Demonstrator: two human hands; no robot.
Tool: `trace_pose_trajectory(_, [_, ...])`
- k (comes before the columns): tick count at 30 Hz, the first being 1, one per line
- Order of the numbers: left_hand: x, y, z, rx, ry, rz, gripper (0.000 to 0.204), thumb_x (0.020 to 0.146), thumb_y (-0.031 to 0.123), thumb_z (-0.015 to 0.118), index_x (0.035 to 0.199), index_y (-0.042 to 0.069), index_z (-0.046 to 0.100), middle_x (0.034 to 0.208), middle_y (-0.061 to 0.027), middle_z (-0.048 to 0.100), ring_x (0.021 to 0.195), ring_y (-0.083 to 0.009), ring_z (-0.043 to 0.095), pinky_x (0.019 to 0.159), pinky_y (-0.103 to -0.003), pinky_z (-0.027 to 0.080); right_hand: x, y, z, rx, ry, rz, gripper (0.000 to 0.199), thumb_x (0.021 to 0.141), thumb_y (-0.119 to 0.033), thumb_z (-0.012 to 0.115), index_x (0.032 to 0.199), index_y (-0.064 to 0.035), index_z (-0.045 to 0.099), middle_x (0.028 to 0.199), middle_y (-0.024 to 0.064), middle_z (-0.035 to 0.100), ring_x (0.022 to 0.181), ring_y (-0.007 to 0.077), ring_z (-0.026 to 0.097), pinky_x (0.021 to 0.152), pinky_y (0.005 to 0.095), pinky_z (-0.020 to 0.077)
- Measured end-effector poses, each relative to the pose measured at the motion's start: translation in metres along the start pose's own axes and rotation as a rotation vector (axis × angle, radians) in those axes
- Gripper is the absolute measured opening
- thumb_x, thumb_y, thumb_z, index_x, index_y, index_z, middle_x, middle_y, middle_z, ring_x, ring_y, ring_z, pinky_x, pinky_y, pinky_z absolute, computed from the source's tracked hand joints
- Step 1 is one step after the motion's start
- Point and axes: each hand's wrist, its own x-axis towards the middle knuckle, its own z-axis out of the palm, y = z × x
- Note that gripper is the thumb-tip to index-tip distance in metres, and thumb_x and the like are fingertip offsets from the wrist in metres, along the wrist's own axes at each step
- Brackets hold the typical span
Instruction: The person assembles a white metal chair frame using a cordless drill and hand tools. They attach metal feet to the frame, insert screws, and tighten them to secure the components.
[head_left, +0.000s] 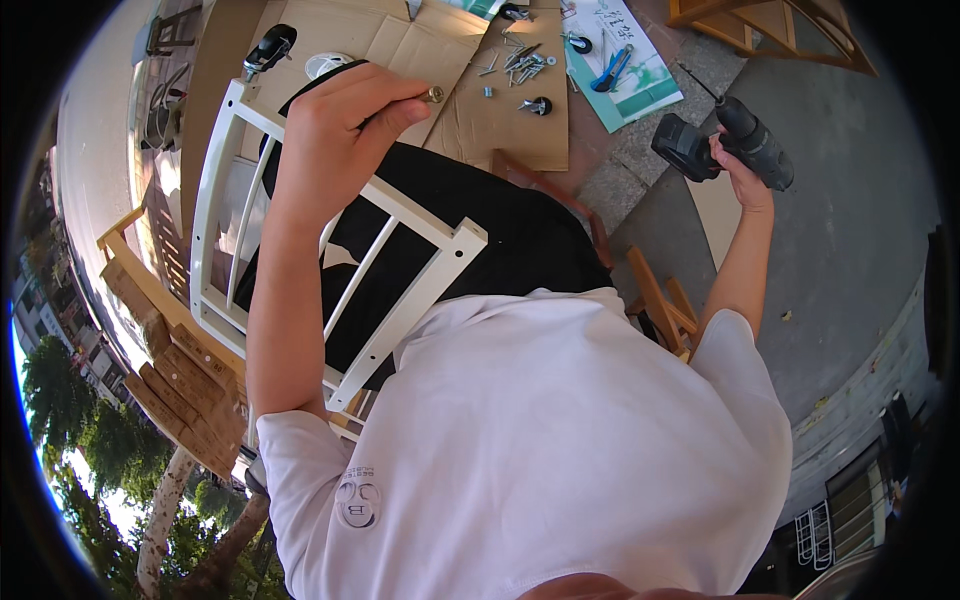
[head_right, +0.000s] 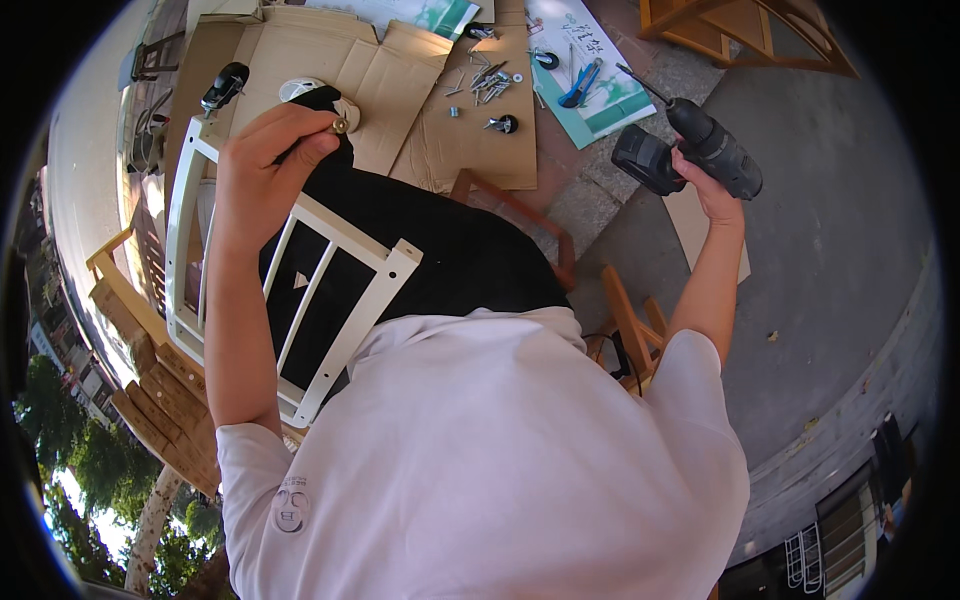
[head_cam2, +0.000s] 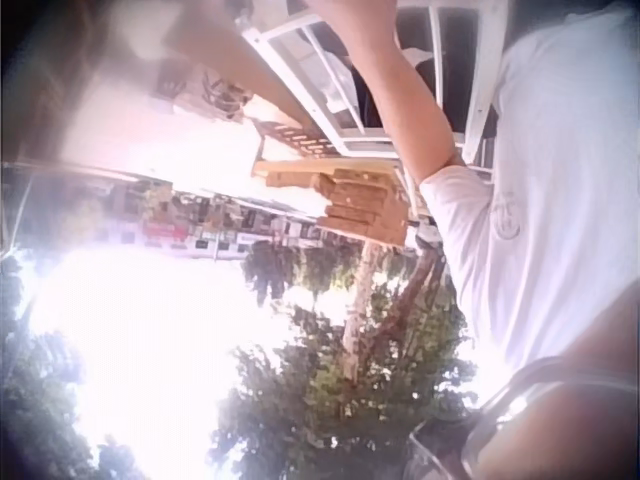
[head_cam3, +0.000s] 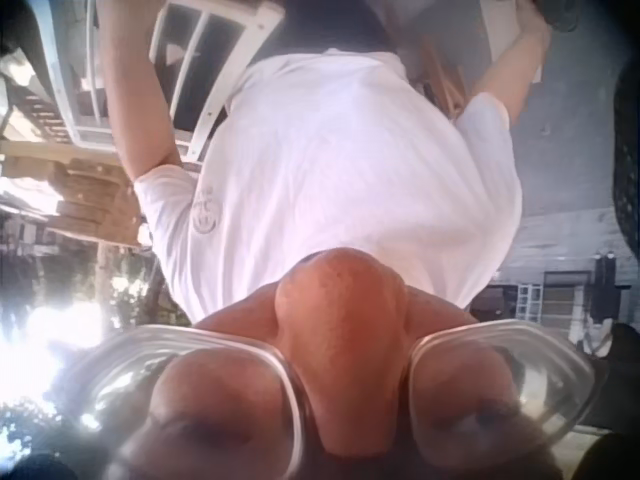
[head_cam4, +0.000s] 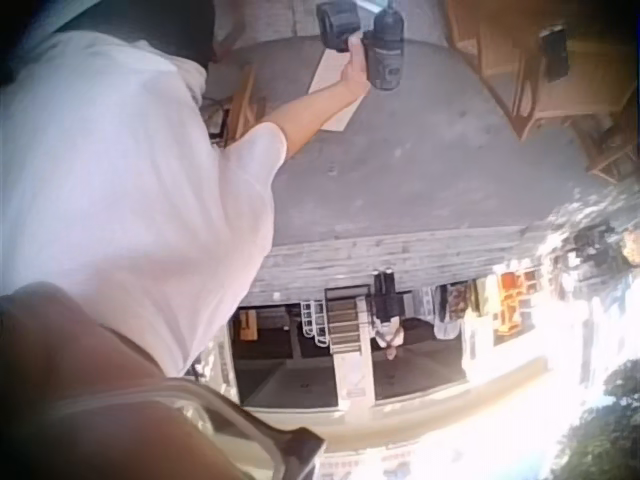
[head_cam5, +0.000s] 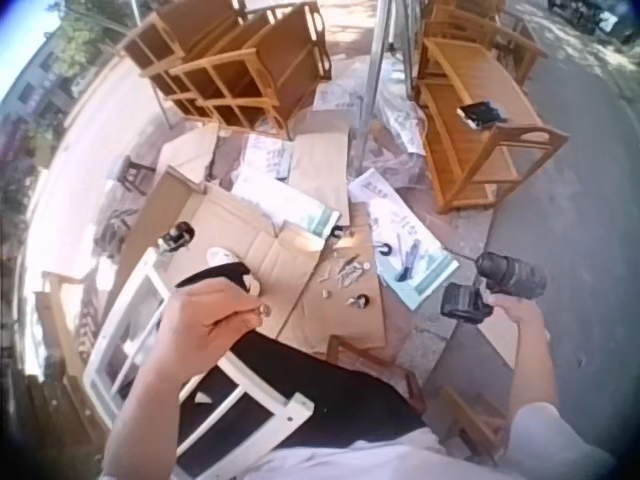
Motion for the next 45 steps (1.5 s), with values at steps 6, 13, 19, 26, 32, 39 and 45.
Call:
trace_pose_trajectory(6, [-0.010, 0.024, 0.047, -0.360, 0.034, -0.226, 0.023, 0.086, 0.008, 0.084, 0.106, 0.001, 0.076, 0.089, -0.0061, 0.072, 0.073, -0.0137, 0.062, 0.068, -0.027, 0.052, 0.038, 0.130, 0.049, 0.146, 0.535, -0.069, 0.047, 0.086, 0.010, 0.076, 0.129, -0.0035, 0.063, 0.110, 0.0054, 0.067, 0.103, 0.0177, 0.065, 0.082, 0.0338, 0.0557])
trace_pose_trajectory(13, [-0.032, 0.020, 0.081, -0.906, 0.024, -0.397, 0.019, 0.094, -0.012, 0.068, 0.112, -0.007, 0.068, 0.109, -0.0130, 0.070, 0.103, -0.0242, 0.074, 0.093, -0.033, 0.060, 0.051, 0.261, 0.088, 0.131, 0.859, -0.151, 0.042, 0.097, -0.008, 0.076, 0.136, 0.0002, 0.062, 0.131, 0.0152, 0.067, 0.112, 0.0244, 0.066, 0.092, 0.0418, 0.0589])
trace_pose_trajectory(19, [-0.040, 0.021, 0.077, -1.018, 0.079, -0.194, 0.023, 0.091, -0.019, 0.065, 0.110, -0.007, 0.068, 0.115, -0.0154, 0.066, 0.108, -0.0305, 0.073, 0.096, -0.039, 0.061, 0.057, 0.297, 0.068, -0.053, 0.863, -0.045, 0.049, 0.094, -0.017, 0.081, 0.136, 0.0005, 0.062, 0.133, 0.0146, 0.067, 0.113, 0.0266, 0.068, 0.095, 0.0418, 0.0575])
trace_pose_trajectory(26, [-0.046, 0.037, 0.067, -0.582, 0.066, -0.277, 0.022, 0.088, -0.012, 0.073, 0.108, -0.004, 0.072, 0.108, -0.0124, 0.068, 0.095, -0.0231, 0.073, 0.084, -0.033, 0.061, 0.019, 0.168, 0.211, 0.078, 0.211, 0.528, 0.055, 0.095, -0.031, 0.078, 0.135, -0.0001, 0.057, 0.091, 0.0035, 0.062, 0.076, 0.0122, 0.057, 0.067, 0.0273, 0.0454])
trace_pose_trajectory(32, [-0.039, 0.031, 0.087, -0.025, 0.002, -0.101, 0.023, 0.080, 0.002, 0.081, 0.102, 0.005, 0.078, 0.094, -0.0091, 0.069, 0.076, -0.0282, 0.068, 0.066, -0.035, 0.056, -0.013, -0.045, 0.309, 0.208, -0.261, -0.178, 0.030, 0.109, -0.026, 0.059, 0.129, -0.0041, 0.057, 0.089, 0.0023, 0.060, 0.082, 0.0104, 0.058, 0.076, 0.0242, 0.0477])
trace_pose_trajectory(39, [-0.053, 0.034, 0.071, 0.223, 0.210, -0.185, 0.042, 0.078, 0.002, 0.082, 0.118, 0.005, 0.070, 0.108, -0.0114, 0.069, 0.097, -0.0327, 0.067, 0.082, -0.041, 0.055, 0.091, 0.118, 0.313, 0.110, -0.053, 0.238, 0.017, 0.107, -0.019, 0.060, 0.102, -0.0027, 0.063, 0.084, 0.0046, 0.066, 0.076, 0.0108, 0.063, 0.065, 0.0266, 0.0505])
trace_pose_trajectory(45, [-0.123, 0.029, 0.047, 0.152, 0.406, -0.254, 0.018, 0.082, -0.005, 0.076, 0.098, 0.001, 0.072, 0.094, -0.0108, 0.066, 0.085, -0.0250, 0.066, 0.072, -0.032, 0.053, 0.191, 0.314, 0.271, -0.483, 0.211, 0.343, 0.027, 0.102, -0.031, 0.067, 0.106, -0.0049, 0.069, 0.085, 0.0056, 0.068, 0.075, 0.0162, 0.066, 0.066, 0.0326, 0.0525])
